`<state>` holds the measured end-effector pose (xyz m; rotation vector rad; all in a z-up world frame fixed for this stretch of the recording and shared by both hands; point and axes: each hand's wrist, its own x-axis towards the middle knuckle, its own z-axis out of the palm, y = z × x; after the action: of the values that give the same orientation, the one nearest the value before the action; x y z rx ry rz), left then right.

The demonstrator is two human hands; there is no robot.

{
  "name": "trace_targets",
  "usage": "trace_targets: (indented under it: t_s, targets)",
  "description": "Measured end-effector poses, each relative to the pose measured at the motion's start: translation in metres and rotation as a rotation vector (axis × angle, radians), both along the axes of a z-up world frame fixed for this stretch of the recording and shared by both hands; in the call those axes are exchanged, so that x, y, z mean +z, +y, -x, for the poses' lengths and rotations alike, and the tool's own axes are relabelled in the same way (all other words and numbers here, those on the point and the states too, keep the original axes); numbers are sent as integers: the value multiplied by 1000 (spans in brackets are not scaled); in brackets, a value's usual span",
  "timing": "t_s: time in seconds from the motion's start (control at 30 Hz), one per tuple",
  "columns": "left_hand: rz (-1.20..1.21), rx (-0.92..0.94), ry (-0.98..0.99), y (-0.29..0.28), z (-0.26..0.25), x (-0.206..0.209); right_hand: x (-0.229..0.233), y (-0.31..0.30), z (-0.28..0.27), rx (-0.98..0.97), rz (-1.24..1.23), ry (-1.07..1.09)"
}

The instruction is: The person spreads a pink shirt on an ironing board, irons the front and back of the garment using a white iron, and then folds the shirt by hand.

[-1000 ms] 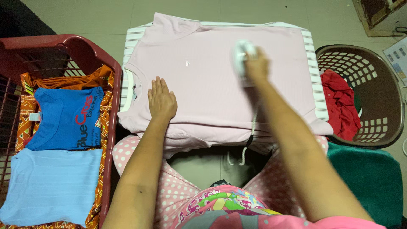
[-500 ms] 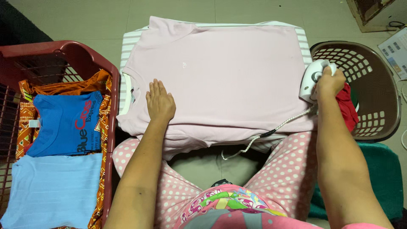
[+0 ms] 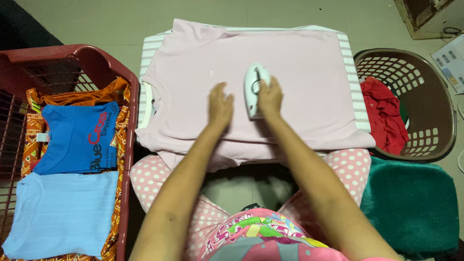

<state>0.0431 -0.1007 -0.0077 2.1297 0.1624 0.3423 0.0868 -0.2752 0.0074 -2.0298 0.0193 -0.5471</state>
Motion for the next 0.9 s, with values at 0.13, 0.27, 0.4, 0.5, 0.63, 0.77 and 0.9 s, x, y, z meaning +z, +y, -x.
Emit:
trace_targets:
  t_s: [0.13,0.27,0.4,0.5,0.63,0.77,0.9]
  targets:
    - [459,-39,-23,-50,-26,11,13,19,21,94,-60,128]
    - [349,20,185,-90,-35,36,13,-8,12,196,-155,66]
    - [55,42,184,-108,-17,56,4,-48,15,80,-275,263]
    - [-133,-7,273,-100,-4,67,-6,-74,13,7,251,-67]
    - [-265,41,394,-47,-1,60,-15,-97,20,-31,482,12]
    - [-322,232,341,46,10,52,-21,-113,22,-38,628,-42]
    - [-197,404,385,121,36,77,-25,-113,14,-35,734,-22]
